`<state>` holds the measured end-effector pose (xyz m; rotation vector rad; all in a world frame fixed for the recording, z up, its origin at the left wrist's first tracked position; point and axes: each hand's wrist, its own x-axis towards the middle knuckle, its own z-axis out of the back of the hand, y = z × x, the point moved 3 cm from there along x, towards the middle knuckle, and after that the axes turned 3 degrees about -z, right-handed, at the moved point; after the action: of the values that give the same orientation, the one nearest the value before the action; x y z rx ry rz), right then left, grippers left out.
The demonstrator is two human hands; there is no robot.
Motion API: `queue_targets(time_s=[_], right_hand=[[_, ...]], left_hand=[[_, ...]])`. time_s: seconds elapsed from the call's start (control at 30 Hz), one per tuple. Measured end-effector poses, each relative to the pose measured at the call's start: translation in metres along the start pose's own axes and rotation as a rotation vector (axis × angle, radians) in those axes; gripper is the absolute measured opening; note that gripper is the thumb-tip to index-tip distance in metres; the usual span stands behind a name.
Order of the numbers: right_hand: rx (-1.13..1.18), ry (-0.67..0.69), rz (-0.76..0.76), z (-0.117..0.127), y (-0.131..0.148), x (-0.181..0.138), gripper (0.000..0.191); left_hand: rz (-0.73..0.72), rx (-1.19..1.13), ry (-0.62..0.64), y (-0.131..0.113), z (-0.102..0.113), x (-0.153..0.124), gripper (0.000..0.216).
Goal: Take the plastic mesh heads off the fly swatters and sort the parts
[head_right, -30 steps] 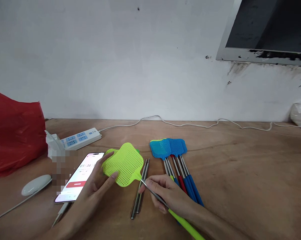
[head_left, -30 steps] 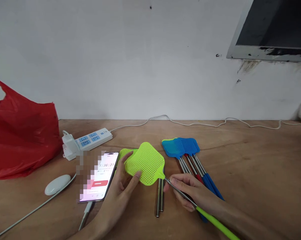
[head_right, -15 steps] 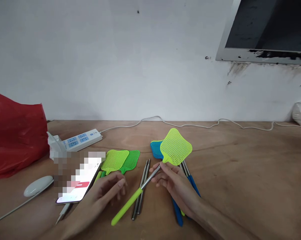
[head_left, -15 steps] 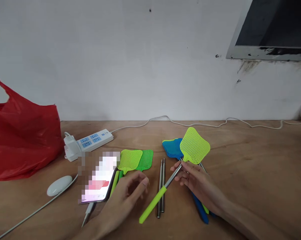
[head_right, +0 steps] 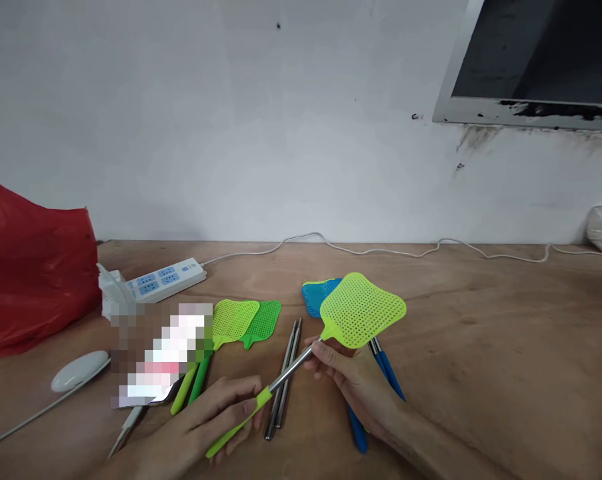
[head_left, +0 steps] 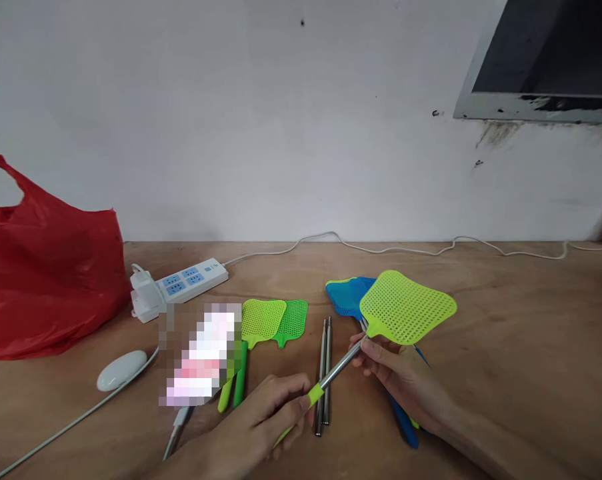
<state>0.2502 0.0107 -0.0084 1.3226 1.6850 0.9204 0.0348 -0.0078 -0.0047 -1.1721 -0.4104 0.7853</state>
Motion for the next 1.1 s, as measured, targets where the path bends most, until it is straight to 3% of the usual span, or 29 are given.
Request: queue_targets(time_s=[0.13, 0.3, 0.43, 0.6, 0.8, 1.1], right_hand=[[-0.135, 0.052, 0.06, -0.007, -0.003, -0.004, 0.031], [-0.262, 0.135, 0.009, -0.01, -0.013, -0.006, 0.043], [-0.366, 0.102, -0.131, -0.007, -0.021, -0.004, 0.062], [-0.313, -0.003, -0.187, -0.011, -0.025, -0.002, 0.07], [-0.206, 0.091, -0.224, -0.017, -0.02, -0.005, 0.066], [-0.151, 0.045, -0.177, -0.012, 0.008, -0.003, 0.069]], left_hand=[[0.037, -0.105, 0.032, 0.005, -0.005, 0.002, 0.043], [-0.035, 0.153, -0.006, 0.0, -0.005, 0.002, 0.039], [-0.039, 0.332, -0.019, -0.006, -0.005, 0.0, 0.041], [-0.053, 0.473, -0.086, -0.005, -0.011, -0.001, 0.039], [-0.156, 0.691, -0.179, -0.005, -0.009, -0.008, 0.05], [-0.143, 0.568, -0.074, -0.011, 0.019, -0.006, 0.046]])
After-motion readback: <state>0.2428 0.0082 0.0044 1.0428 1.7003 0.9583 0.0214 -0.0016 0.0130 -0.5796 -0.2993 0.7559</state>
